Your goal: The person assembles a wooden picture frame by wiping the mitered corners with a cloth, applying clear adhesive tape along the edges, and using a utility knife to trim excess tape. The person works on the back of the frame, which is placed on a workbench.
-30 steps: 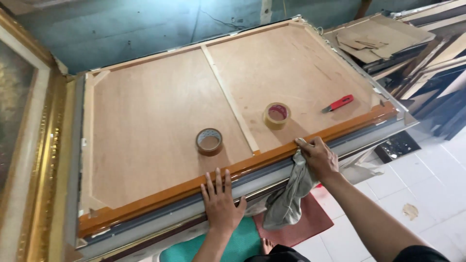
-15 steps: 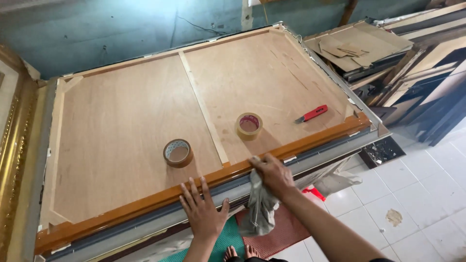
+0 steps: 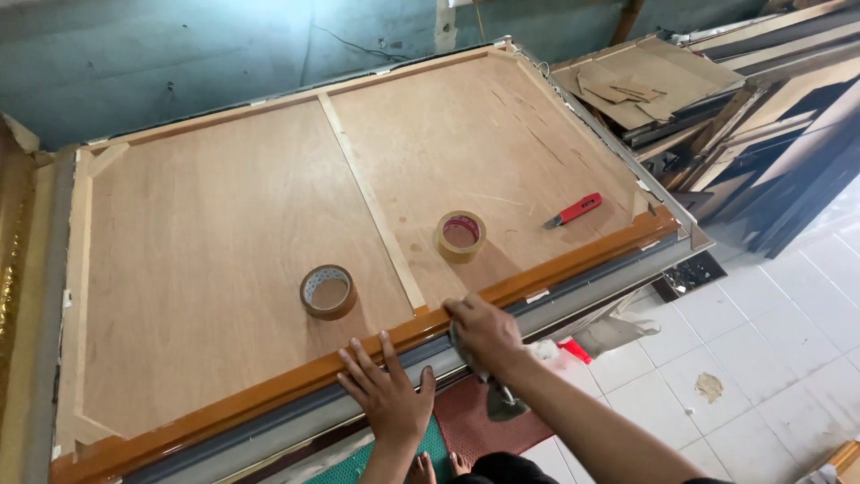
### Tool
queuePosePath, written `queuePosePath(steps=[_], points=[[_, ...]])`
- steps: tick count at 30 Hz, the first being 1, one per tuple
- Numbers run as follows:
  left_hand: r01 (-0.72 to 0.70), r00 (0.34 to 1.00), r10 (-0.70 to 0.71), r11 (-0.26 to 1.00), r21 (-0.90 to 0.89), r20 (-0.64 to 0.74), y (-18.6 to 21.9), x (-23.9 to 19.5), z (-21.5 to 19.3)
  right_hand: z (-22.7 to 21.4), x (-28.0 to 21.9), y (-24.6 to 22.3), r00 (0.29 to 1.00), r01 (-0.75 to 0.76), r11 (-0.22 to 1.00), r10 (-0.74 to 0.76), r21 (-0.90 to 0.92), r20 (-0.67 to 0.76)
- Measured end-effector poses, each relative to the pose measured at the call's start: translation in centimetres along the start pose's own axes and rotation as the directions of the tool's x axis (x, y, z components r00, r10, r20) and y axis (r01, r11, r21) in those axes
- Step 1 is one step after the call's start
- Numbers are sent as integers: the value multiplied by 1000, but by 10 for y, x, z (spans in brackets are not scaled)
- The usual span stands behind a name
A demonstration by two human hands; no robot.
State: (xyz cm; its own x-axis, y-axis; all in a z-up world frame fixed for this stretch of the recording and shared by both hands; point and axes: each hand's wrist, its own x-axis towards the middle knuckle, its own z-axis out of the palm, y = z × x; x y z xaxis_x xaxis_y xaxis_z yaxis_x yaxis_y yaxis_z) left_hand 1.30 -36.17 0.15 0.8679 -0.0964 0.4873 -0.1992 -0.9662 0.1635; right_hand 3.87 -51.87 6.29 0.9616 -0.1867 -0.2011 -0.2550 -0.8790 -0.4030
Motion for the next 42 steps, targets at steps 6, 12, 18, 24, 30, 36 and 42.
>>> queuePosePath(steps=[6, 12, 18, 24, 30, 36, 42], points=[[-213, 975, 213, 977, -10, 67, 30, 6, -4, -8, 0, 8, 997, 70, 997, -71, -40, -3], [-368, 916, 387, 915, -164, 103, 95, 15, 7, -44, 16, 105, 990, -91, 986, 75, -137, -117], [-436, 827, 537, 799, -414, 167, 180, 24, 21, -99, 22, 182, 967, -241, 970, 237, -35, -94], [-510, 799, 599, 719, -472, 49, 251, 25, 38, -133, 42, 282, 885, -274, 932, 341, 238, -316], [-264, 903, 429, 617, -741, 35, 283, 38, 31, -161, 52, 219, 933, -272, -58, 226, 960, 278], [801, 593, 303, -132, -584, 745, 274, 73, 44, -197, 73, 119, 924, -361, -452, -292, 816, 248], [341, 680, -307, -672, -657, 666, 170, 207, 13, -216, 105, 52, 927, 286, -114, -220, 951, -305]])
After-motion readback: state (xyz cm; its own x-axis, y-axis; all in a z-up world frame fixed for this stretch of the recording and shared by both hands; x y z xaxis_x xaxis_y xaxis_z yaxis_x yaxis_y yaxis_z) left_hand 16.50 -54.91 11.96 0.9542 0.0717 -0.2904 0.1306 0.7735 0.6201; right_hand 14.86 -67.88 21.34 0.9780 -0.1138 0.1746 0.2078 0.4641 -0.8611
